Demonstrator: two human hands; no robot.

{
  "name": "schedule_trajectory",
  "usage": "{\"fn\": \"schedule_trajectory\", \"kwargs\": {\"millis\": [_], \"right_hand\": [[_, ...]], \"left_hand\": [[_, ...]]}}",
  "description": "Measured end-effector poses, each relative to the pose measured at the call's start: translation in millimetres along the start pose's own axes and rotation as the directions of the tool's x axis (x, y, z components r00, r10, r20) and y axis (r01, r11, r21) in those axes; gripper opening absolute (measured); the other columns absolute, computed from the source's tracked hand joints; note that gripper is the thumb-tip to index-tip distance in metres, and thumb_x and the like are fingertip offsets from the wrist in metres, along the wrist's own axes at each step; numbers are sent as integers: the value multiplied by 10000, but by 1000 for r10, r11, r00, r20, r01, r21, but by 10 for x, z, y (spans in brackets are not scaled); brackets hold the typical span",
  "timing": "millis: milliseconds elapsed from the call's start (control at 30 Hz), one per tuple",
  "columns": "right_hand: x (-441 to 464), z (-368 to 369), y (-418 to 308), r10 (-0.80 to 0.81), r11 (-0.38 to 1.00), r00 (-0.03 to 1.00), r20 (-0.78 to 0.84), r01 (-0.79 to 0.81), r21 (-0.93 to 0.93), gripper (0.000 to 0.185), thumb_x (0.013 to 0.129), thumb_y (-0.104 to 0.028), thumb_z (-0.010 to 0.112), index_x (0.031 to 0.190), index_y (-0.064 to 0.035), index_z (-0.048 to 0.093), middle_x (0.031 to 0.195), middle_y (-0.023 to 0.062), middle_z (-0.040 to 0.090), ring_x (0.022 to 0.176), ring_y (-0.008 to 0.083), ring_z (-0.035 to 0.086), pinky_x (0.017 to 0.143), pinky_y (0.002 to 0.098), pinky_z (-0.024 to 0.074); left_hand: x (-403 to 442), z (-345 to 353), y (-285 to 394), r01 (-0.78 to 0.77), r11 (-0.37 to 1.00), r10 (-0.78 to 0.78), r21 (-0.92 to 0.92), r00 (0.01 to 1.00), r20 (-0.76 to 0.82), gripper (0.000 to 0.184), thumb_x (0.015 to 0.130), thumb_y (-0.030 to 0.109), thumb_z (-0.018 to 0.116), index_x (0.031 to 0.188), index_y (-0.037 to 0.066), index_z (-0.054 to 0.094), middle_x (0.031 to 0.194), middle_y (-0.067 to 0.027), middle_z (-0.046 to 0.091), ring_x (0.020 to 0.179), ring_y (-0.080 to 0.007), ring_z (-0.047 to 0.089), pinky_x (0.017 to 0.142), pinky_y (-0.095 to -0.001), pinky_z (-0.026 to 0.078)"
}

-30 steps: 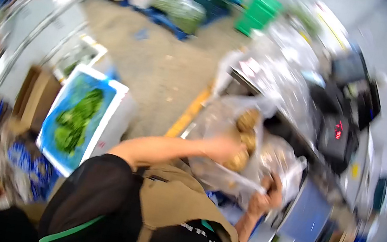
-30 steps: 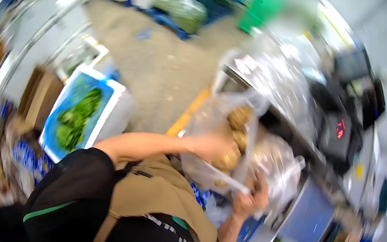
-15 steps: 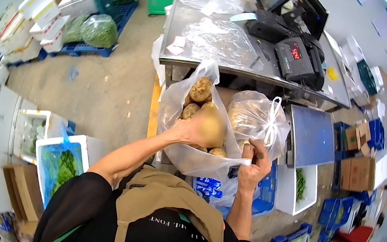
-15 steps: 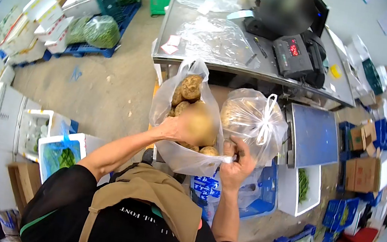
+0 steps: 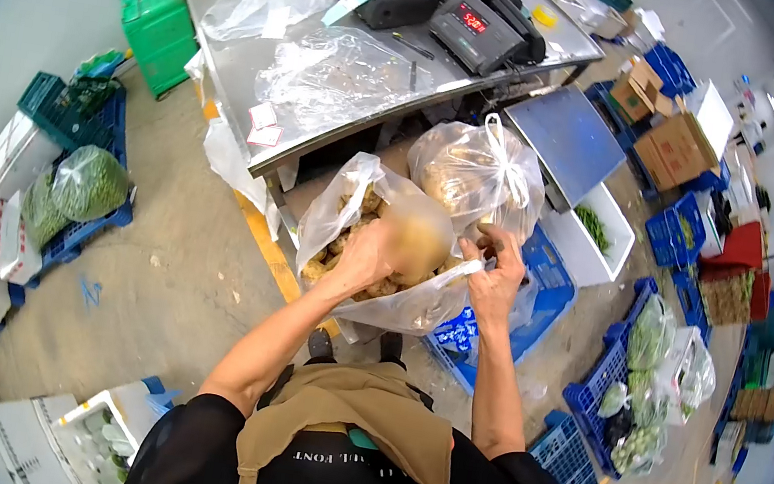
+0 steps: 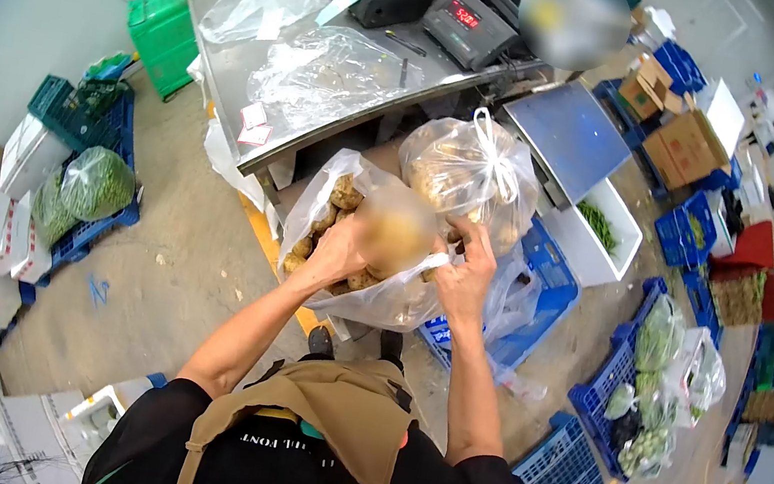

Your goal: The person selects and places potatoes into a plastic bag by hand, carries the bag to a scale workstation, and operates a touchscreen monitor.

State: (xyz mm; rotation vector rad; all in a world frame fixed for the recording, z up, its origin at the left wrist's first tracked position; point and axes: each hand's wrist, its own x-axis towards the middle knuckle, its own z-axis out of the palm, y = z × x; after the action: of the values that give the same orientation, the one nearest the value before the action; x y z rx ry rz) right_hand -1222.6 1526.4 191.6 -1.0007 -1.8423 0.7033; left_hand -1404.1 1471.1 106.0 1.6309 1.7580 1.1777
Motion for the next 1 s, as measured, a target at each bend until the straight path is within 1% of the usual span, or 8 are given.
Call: {"fn": "schedule_trajectory", "kwargs": {"millis": [67,167,333,433,600,733,833,1000], "right_hand": [[-51,75,23,-64,996,997,-42,61,-59,297,705,-97,743,960,-4,622,859,72,585,716,160,525,658,279,432],[-122,137,-6,-78,994,994,-72,72,-80,311,711,-120,743,973,-3,622,926,101,608,762,192,556,682,291,448],[-158,148,-91,-75,973,979,-189,30,-231,383,694,-184,770,1005,-15,621,864,102,584,748,191,548,657,300,447],[-207,51,-116,163,940,983,-88,-182,-288,509,673,-235,777,1074,15,587,956,165,552,791,259,565,692,348,458],[-293,118,-96,307,923,951,-29,-305,-236,633,657,-218,777,1183,34,529,460,35,438,448,137,403,480,285,373],[-363,170,-87,350,933,934,68,-341,-117,726,655,-188,752,1279,36,458,491,64,472,488,119,447,500,275,381],[-345,128,-191,416,899,890,185,-373,-229,688,676,-137,696,1297,22,447,544,39,517,520,106,462,522,258,388],[-462,68,-117,353,935,900,257,-348,-69,660,733,-17,576,1354,16,356,582,26,522,557,94,478,556,250,401]], "left_hand": [[-52,-56,6,9,1000,-9,5,999,-32,251,793,189,594,977,19,597,925,-214,605,877,-393,577,751,-416,469],[-145,-105,-111,34,999,-33,19,998,-53,280,792,237,587,942,1,593,888,-216,603,847,-391,582,731,-455,463],[-342,-261,-227,140,990,-139,32,990,-33,331,777,192,625,1035,-13,597,935,-221,613,876,-376,591,758,-424,461],[-469,-374,-329,154,987,-149,55,985,-87,319,774,159,636,1032,-25,598,915,-197,639,850,-311,627,756,-370,481],[-647,-502,-418,211,977,-211,14,977,-41,329,777,104,596,1071,-39,564,949,-234,619,897,-366,605,786,-403,473],[-695,-483,-513,241,970,-241,6,970,-25,350,767,94,599,1085,-47,554,936,-249,610,890,-386,594,793,-413,469],[-756,-359,-625,179,982,-173,60,981,-92,303,776,88,604,1053,-29,570,871,-206,614,823,-326,605,737,-353,473],[-755,-399,-534,98,979,-115,180,990,87,455,700,145,682,1097,-32,547,970,-213,586,916,-386,560,785,-420,459]]}}
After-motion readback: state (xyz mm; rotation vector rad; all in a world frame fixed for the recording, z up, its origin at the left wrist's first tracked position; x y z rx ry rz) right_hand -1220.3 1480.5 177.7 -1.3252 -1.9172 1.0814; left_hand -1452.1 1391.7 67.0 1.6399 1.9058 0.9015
